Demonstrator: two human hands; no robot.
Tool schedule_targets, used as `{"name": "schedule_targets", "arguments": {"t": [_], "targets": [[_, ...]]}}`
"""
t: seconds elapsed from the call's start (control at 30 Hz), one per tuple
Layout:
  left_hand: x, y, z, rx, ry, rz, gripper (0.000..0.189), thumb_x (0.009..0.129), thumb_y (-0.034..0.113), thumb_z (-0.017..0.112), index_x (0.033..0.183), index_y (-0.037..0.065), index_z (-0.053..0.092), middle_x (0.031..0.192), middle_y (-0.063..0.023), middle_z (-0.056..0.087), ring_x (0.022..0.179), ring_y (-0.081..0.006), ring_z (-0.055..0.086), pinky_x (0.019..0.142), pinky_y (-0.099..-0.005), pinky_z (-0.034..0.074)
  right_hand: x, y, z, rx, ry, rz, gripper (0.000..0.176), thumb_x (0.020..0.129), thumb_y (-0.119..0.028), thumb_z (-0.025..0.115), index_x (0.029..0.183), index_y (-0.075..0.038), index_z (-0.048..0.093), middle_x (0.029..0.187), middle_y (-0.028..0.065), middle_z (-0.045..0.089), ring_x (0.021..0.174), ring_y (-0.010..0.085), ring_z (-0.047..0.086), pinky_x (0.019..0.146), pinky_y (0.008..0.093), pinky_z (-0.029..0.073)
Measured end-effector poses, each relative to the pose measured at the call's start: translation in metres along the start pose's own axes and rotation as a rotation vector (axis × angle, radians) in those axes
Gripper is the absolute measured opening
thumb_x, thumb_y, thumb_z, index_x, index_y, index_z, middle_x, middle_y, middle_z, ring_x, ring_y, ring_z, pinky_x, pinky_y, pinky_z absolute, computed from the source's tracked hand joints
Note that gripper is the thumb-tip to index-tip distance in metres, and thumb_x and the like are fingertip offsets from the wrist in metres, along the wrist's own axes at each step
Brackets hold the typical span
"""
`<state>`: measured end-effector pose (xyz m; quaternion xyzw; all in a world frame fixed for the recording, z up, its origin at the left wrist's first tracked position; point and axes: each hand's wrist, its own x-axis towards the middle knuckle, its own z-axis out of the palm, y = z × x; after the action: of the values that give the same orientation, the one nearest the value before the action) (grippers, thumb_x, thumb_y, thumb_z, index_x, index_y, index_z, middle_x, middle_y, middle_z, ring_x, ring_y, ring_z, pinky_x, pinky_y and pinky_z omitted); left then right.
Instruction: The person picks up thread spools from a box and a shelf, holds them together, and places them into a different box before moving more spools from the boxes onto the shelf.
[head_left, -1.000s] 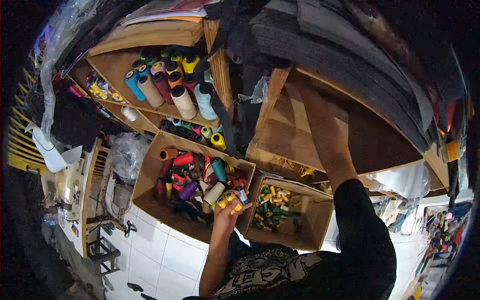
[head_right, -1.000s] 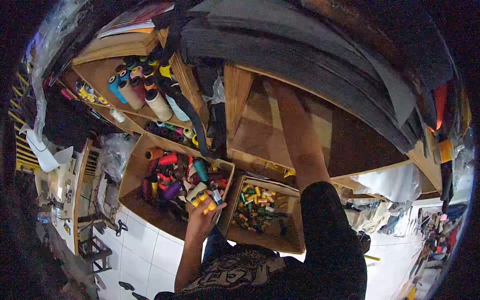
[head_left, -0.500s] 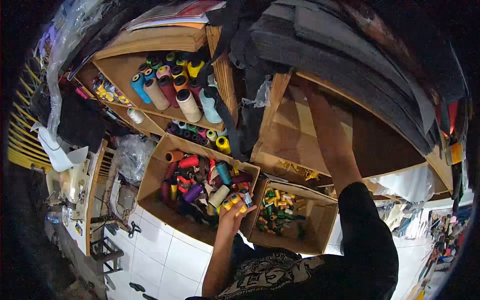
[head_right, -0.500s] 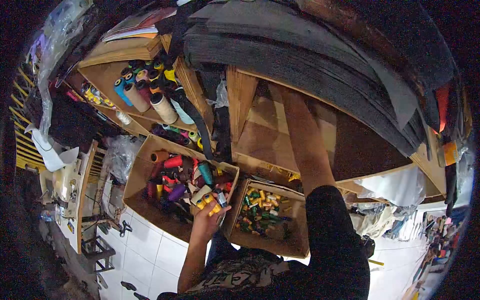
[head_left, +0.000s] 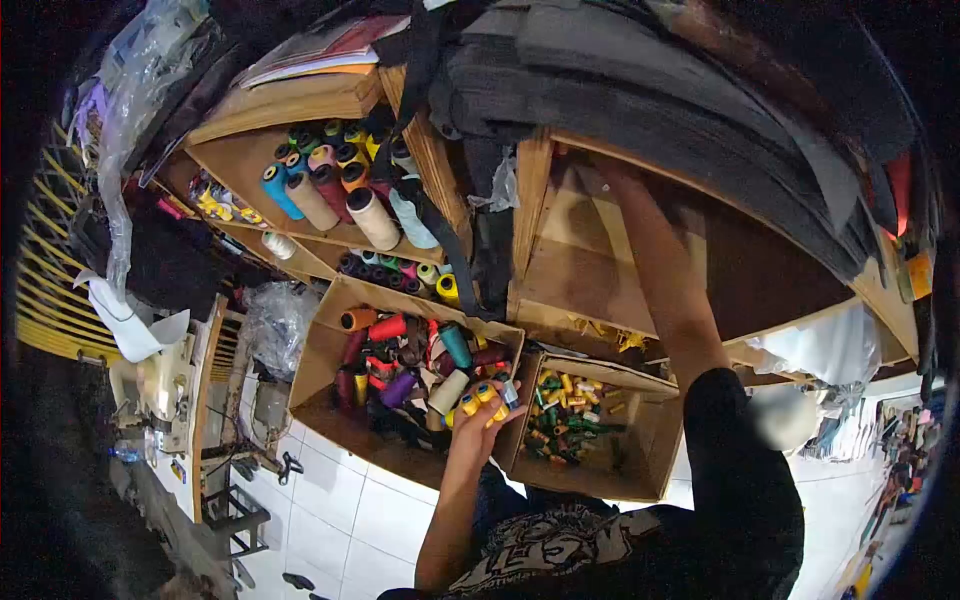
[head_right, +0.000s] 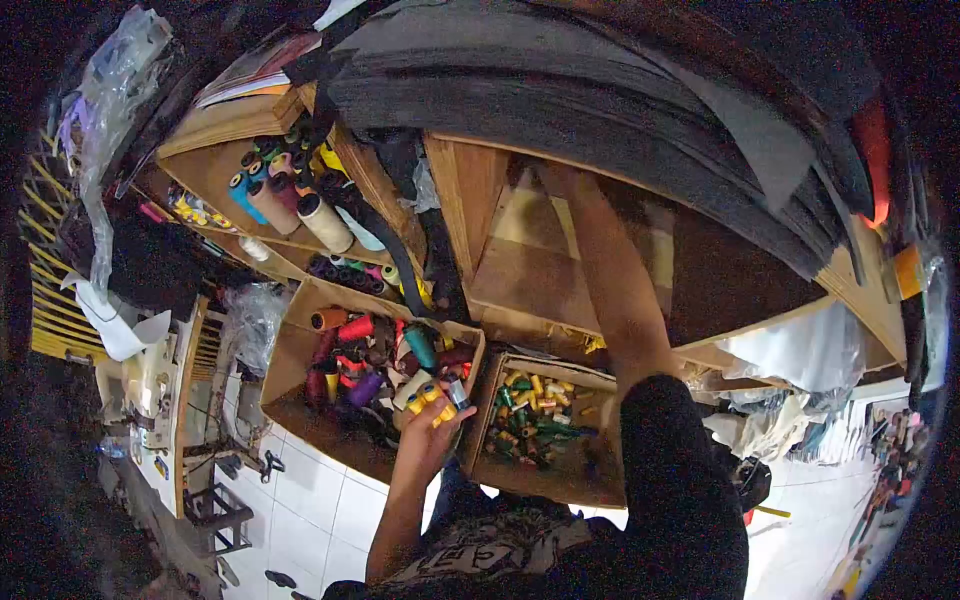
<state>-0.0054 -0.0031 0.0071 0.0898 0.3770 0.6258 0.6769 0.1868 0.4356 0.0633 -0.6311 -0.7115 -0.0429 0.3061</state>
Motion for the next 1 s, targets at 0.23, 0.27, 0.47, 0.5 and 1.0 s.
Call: {"name": "schedule_targets", "arguments": {"t": [0.23, 0.27, 0.47, 0.5, 1.0], "targets": [[0.000, 0.009, 0.016, -0.027, -0.073, 0.003, 0.020, 0.088, 0.006, 0.053, 0.107, 0.001, 0.053, 0.105, -0.0120, 0.059, 0.103, -0.0251, 0.058, 0.093, -0.0528, 0.047, -0.132, -0.040, -0.154, 0.718, -0.438, -0.022, 0.027, 0.083, -0.023, 0.064, 0.099, -0.001, 0.065, 0.100, 0.0120, 0.067, 0.092, 0.0213, 0.062, 0.083, 0.0337, 0.047], [0.003, 0.008, 0.016, -0.028, -0.089, 0.003, 0.020, 0.088, 0.007, 0.053, 0.107, 0.001, 0.053, 0.105, -0.0123, 0.059, 0.102, -0.0254, 0.058, 0.093, -0.0527, 0.047, -0.158, -0.049, -0.191, 0.825, -0.474, -0.035, 0.023, 0.081, -0.020, 0.067, 0.094, -0.001, 0.066, 0.093, 0.0097, 0.067, 0.086, 0.0183, 0.062, 0.079, 0.0314, 0.048], [0.013, 0.007, 0.028, -0.056, -0.268, -0.011, 0.023, 0.088, 0.004, 0.053, 0.111, 0.005, 0.054, 0.106, -0.0085, 0.058, 0.104, -0.0224, 0.057, 0.092, -0.0547, 0.047, -0.269, -0.116, -0.361, 2.010, -0.389, -0.768, 0.021, 0.085, -0.024, 0.062, 0.098, -0.006, 0.061, 0.084, 0.0100, 0.065, 0.069, 0.0179, 0.060, 0.062, 0.0335, 0.048], [0.011, 0.007, 0.038, -0.042, -0.282, -0.013, 0.022, 0.088, 0.004, 0.053, 0.110, 0.005, 0.055, 0.106, -0.0081, 0.058, 0.104, -0.0217, 0.057, 0.092, -0.0550, 0.047, -0.284, -0.133, -0.389, 2.090, -0.365, -0.694, 0.020, 0.085, -0.023, 0.062, 0.097, -0.007, 0.061, 0.083, 0.0095, 0.064, 0.067, 0.0174, 0.060, 0.061, 0.0330, 0.048], [-0.018, -0.028, 0.021, -0.080, -0.319, -0.144, 0.020, 0.090, 0.005, 0.053, 0.110, 0.003, 0.056, 0.114, -0.0102, 0.059, 0.111, -0.0260, 0.056, 0.093, -0.0552, 0.046, -0.314, -0.190, -0.430, 2.279, -0.203, -0.393, 0.011, 0.082, -0.010, 0.059, 0.090, -0.018, 0.061, 0.060, 0.0017, 0.054, 0.047, 0.0096, 0.046, 0.044, 0.0258, 0.036]]}}
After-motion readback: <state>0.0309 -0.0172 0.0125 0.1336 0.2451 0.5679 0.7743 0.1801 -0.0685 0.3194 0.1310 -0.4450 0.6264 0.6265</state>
